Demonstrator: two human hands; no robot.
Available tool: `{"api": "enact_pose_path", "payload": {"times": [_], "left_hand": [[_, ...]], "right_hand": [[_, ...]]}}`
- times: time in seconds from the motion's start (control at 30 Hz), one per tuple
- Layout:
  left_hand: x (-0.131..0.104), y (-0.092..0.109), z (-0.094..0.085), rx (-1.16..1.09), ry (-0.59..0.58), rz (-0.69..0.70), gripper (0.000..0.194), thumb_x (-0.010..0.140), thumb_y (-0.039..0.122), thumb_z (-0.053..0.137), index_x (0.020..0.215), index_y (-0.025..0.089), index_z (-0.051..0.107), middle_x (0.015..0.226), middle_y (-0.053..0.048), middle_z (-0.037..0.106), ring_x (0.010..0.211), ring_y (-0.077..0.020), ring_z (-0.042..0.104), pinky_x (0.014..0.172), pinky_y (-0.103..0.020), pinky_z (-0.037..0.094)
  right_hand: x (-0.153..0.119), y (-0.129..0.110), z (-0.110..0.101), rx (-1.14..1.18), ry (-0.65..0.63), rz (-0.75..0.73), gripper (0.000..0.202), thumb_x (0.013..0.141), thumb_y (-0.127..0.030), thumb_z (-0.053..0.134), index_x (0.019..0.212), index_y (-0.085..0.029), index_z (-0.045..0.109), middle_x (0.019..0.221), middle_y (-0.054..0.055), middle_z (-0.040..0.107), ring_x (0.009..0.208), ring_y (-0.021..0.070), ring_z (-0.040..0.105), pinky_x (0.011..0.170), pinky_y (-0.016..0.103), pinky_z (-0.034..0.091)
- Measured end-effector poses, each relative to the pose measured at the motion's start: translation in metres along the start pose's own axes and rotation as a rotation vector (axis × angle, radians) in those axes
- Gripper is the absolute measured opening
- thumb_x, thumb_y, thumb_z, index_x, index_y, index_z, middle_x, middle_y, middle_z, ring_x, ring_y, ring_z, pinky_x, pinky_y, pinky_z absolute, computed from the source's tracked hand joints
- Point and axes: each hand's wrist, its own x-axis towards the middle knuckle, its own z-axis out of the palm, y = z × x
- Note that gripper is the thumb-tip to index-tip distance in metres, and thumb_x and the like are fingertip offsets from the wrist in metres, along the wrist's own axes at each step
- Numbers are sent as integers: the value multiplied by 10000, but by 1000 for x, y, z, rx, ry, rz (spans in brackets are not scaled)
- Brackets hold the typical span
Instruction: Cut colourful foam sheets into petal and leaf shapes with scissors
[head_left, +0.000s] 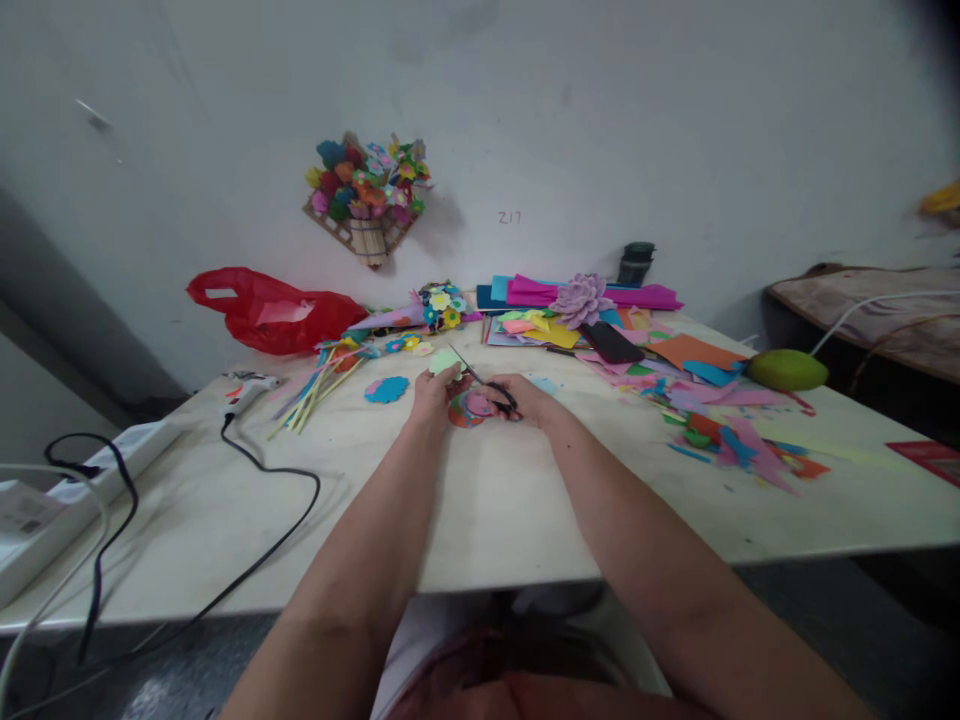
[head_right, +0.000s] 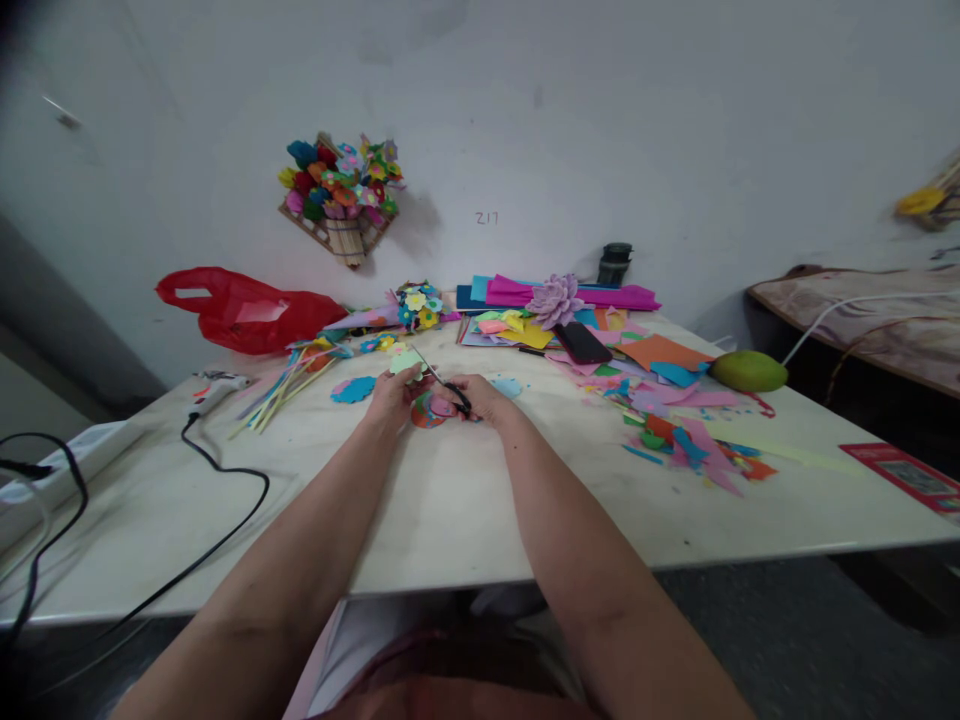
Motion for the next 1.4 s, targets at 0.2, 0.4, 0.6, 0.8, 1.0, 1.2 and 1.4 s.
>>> {"api": "enact_pose_path", "payload": {"times": [0.2, 0.4, 0.6, 0.8, 1.0, 1.2, 1.4], "left_hand": [[0, -1, -3, 66, -38, 34, 324, 536, 303, 776, 769, 134, 627, 677, -55, 655, 532, -120, 587, 558, -248, 470], [1, -3, -4, 68, -42, 44, 351, 506, 309, 808, 724, 134, 597, 609, -10, 597, 462, -82, 523, 496, -223, 436], [0, -1, -3, 101, -104, 50, 365, 496, 299, 818, 711, 144, 566, 547, 20, 548, 427, -68, 482, 448, -207, 402], [-5, 4, 1, 97, -123, 38, 358, 499, 304, 805, 695, 133, 559, 524, 33, 525, 418, -62, 462, 428, -198, 384], [-1, 0, -3, 96, -106, 32, 351, 513, 305, 802, 716, 130, 574, 565, 21, 552, 432, -60, 482, 445, -198, 404], [0, -1, -3, 88, -97, 17, 370, 502, 298, 812, 734, 120, 585, 574, 5, 580, 443, -66, 504, 474, -205, 435], [0, -1, -3, 76, -86, 13, 363, 496, 258, 812, 751, 124, 592, 588, 3, 590, 461, -73, 526, 469, -199, 441]], "right_hand": [[-1, -1, -1, -18, 5, -16, 289, 766, -406, 608, 682, -142, 527, 539, -6, 556, 354, 50, 435, 290, 165, 241], [0, 2, -5, 72, 43, -20, 293, 779, -419, 590, 842, -133, 589, 539, -15, 556, 361, 57, 448, 295, 167, 227], [2, 6, -5, 88, 51, -34, 321, 772, -436, 595, 867, -129, 598, 552, -12, 567, 369, 59, 464, 294, 167, 229], [3, 6, -5, 60, 37, -31, 310, 778, -443, 594, 822, -135, 588, 571, -2, 588, 376, 58, 477, 293, 163, 244], [2, 5, -5, 48, 18, -47, 307, 795, -444, 582, 830, -139, 591, 579, 6, 604, 390, 67, 494, 295, 167, 259], [0, 3, -4, 41, 5, -56, 312, 800, -442, 578, 815, -130, 590, 570, 8, 595, 384, 69, 486, 302, 170, 273], [0, 4, -4, 35, -3, -60, 316, 805, -447, 568, 810, -132, 589, 571, 5, 590, 384, 65, 479, 305, 169, 266]]}}
